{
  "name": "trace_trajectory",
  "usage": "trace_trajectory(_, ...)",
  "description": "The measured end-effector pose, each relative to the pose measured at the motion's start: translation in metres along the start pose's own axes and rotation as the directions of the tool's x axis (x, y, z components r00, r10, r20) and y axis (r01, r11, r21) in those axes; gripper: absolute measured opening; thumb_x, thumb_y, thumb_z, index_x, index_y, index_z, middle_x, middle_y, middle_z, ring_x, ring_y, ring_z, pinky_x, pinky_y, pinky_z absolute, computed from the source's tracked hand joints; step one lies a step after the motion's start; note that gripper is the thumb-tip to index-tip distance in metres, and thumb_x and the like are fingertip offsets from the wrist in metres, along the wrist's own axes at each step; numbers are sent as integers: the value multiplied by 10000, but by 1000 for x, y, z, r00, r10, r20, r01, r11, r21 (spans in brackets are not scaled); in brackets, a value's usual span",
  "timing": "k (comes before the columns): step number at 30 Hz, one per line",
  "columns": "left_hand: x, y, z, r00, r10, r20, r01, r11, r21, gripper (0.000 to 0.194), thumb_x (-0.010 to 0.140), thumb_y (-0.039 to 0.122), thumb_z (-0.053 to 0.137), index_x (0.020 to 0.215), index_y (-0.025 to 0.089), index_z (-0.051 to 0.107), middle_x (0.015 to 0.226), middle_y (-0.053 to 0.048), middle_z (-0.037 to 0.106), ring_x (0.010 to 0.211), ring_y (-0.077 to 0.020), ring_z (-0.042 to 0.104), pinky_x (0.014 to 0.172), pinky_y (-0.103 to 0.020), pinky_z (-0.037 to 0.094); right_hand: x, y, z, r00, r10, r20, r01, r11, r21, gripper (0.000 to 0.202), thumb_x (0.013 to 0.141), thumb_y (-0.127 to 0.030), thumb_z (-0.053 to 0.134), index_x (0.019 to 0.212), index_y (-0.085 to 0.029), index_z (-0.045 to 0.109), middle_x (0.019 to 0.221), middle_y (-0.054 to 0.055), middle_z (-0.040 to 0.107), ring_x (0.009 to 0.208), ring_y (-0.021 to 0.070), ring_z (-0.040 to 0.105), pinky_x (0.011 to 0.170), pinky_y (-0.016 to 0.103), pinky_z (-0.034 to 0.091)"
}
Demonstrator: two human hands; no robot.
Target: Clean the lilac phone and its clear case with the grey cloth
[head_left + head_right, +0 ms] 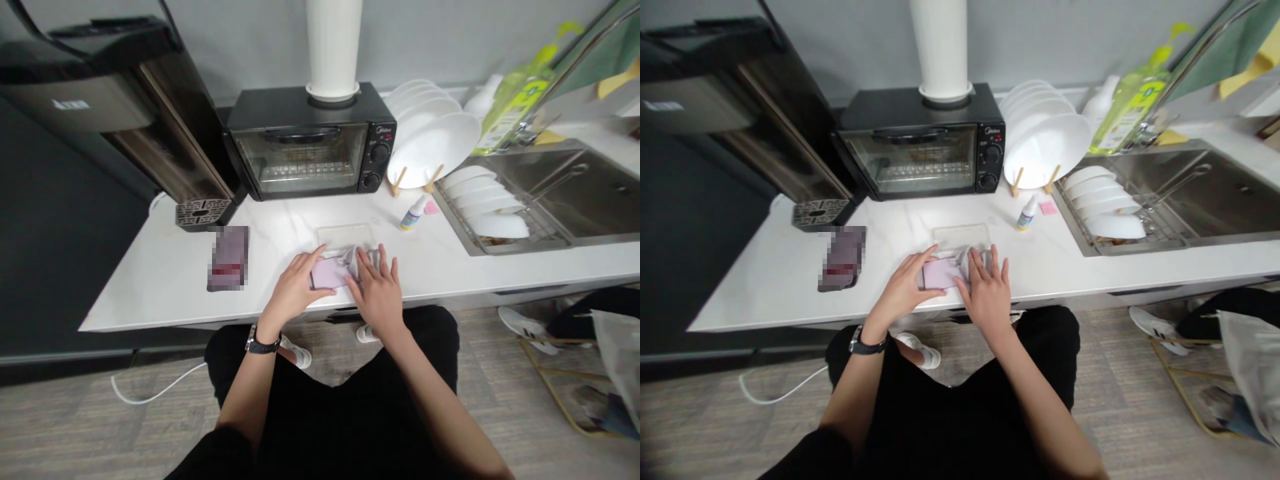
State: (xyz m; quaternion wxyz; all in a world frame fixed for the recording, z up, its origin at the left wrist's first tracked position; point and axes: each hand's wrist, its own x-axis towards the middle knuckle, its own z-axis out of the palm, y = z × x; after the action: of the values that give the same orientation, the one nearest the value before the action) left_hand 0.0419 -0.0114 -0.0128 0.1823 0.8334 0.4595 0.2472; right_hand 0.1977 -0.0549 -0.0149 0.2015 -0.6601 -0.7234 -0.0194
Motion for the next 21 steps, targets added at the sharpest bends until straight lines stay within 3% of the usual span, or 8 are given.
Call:
trace_trajectory(4, 0, -2, 0, 999, 14, 31, -14, 1000, 2, 673, 603, 249, 501, 1179, 195, 157, 1023, -26, 444, 942, -174, 389, 831, -291, 324, 0, -36, 3, 989, -135, 61, 129, 987, 93, 444, 733, -379, 309, 1132, -186, 268, 1198, -6, 259, 1127, 196, 45, 912, 435, 123)
trace_trajectory(7, 1, -2, 0, 999, 20, 46, -21, 1000, 6, 678, 598, 183, 492, 1180, 210, 144, 1025, -15, 445, 940, -163, 389, 828, -285, 331, -6, -46, 0, 979, -181, 90, 168, 977, 135, 416, 737, -388, 294, 1115, -214, 296, 1185, -41, 283, 1129, 173, 34, 924, 412, 120)
trace_trajectory(12, 1, 0, -1, 1000, -4, 29, 5, 1000, -2, 716, 575, 263, 536, 1173, 243, 142, 1030, -10, 443, 957, -170, 386, 833, -312, 327, -17, -12, -9, 992, -78, 101, 72, 995, 66, 388, 753, -336, 286, 1129, -247, 263, 1185, -76, 269, 1129, 164, 24, 933, 409, 99)
trace_trajectory(16, 2, 2, 0, 999, -29, 31, 30, 999, -21, 763, 550, 339, 558, 1175, 253, 128, 1030, -16, 442, 958, -176, 391, 843, -321, 313, -14, 18, -10, 997, 72, 21, -71, 997, -19, 412, 755, -320, 284, 1150, -225, 220, 1204, -43, 232, 1127, 193, 18, 915, 448, 96)
trace_trajectory(18, 3, 2, 0, 999, -32, 36, 33, 999, -25, 763, 553, 337, 557, 1176, 256, 124, 1030, -15, 443, 963, -177, 388, 851, -321, 304, -9, 20, -7, 995, 95, -16, -96, 995, -26, 433, 750, -332, 289, 1156, -204, 210, 1211, -17, 219, 1124, 212, 20, 902, 466, 107)
trace_trajectory(21, 3, 3, 0, 999, -28, 40, 29, 999, -26, 736, 573, 303, 541, 1178, 247, 126, 1040, -18, 438, 967, -176, 386, 856, -316, 303, -1, 2, -1, 999, 47, -27, -47, 999, 7, 449, 740, -353, 303, 1151, -192, 227, 1206, 6, 235, 1122, 226, 37, 892, 475, 126)
